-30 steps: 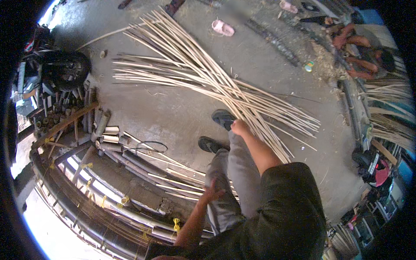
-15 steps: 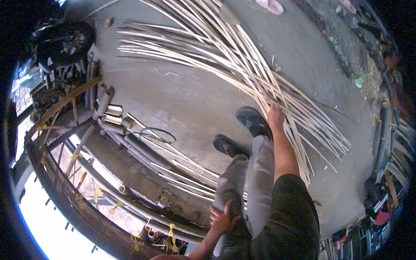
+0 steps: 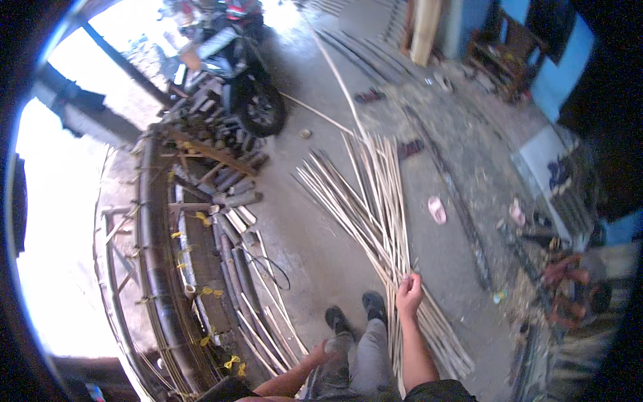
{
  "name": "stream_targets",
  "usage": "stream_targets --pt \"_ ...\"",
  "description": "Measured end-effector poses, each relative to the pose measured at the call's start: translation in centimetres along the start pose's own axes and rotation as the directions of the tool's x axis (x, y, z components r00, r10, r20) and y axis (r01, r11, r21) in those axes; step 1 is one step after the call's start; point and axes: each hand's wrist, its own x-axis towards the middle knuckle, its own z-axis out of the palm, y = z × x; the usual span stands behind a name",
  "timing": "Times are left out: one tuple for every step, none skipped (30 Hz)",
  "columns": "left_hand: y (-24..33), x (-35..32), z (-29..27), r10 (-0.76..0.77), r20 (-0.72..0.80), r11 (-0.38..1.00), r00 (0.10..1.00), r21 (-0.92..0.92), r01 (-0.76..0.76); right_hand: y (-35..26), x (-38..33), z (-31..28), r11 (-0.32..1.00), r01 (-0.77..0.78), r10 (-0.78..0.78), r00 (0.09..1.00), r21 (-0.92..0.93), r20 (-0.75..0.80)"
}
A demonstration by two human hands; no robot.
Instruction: The person repeatedly picks up thin bamboo sticks and ties them to a horizontal bamboo rack using yellow string. The person loops the string around the sticks and the rack, then pulls it tight to secure the sticks in place.
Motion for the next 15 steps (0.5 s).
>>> stream_targets --pt "1.7 -1.3 -2.4 0.064 -0.122 0.994 0.991 -0.076 -0.073 -3.8 1.4 -0.2 0.997 0.078 -0.078 0.997 0.029 0.003" --pt "3.1 -2.8 -4.6 0.109 -0.243 0.98 0.964 -0.138 -0.145 -8.8 3.1 0.0 0.985 0.152 -0.153 0.988 0.087 0.002" --pt "5.4 -4.9 -7.6 0.106 -0.334 0.967 0.937 -0.187 -0.176 -11.9 4.8 0.6 0.968 0.223 -0.225 0.974 0.115 -0.002" --pt "7.6 -7.3 -10.6 0.102 -0.408 0.952 0.907 -0.226 -0.208 -14.8 6.3 1.2 0.949 0.285 -0.286 0.958 0.13 -0.012" --pt "9.4 -9.7 -13.2 0.102 -0.489 0.933 0.866 -0.255 -0.254 -18.0 7.5 2.3 0.916 0.328 -0.342 0.94 0.23 0.019" --pt "10.9 -12.1 -15.6 0.096 -0.571 0.911 0.815 -0.28 -0.304 -21.5 8.2 4.0 0.866 0.383 -0.399 0.917 0.323 -0.016" --pt "12.1 -14.6 -17.6 0.114 -0.666 0.873 0.737 -0.287 -0.394 -25.2 8.3 5.2 0.865 0.333 -0.381 0.922 0.375 0.062" --pt "13.1 -17.3 -19.6 0.127 -0.752 0.834 0.647 -0.272 -0.48 -28.7 8.1 7.1 0.782 0.4 -0.456 0.89 0.477 0.001" --pt "13.3 -19.6 -21.3 0.117 -0.83 0.793 0.545 -0.253 -0.555 -32.3 6.7 8.4 0.752 0.189 -0.382 0.905 0.632 0.185" --pt "13.1 -21.6 -22.7 0.118 -0.885 0.763 0.45 -0.209 -0.612 -35.4 5.4 10.0 0.711 0.308 -0.503 0.851 0.632 0.152" --pt "12.1 -23.6 -23.6 0.092 -0.933 0.741 0.349 -0.17 -0.649 -39.3 2.1 11.0 0.663 -0.01 -0.399 0.841 0.749 0.365" --pt "11.2 -25.4 -24.1 0.079 -0.966 0.717 0.246 -0.116 -0.687 -42.7 -1.1 11.3 0.543 -0.268 -0.392 0.758 0.796 0.522" --pt "10.1 -27.5 -24.3 0.037 -0.964 0.68 0.264 -0.169 -0.713 -45.2 -4.3 12.0 0.53 -0.333 -0.417 0.699 0.78 0.581" --pt "9.1 -29.9 -24.2 0.007 -0.958 0.635 0.286 -0.216 -0.741 -47.2 -7.2 12.4 0.501 -0.436 -0.415 0.637 0.748 0.65" --pt "7.7 -32.2 -23.9 -0.03 -0.951 0.591 0.308 -0.265 -0.762 -48.3 -10.4 13.5 0.49 -0.499 -0.419 0.584 0.715 0.695"
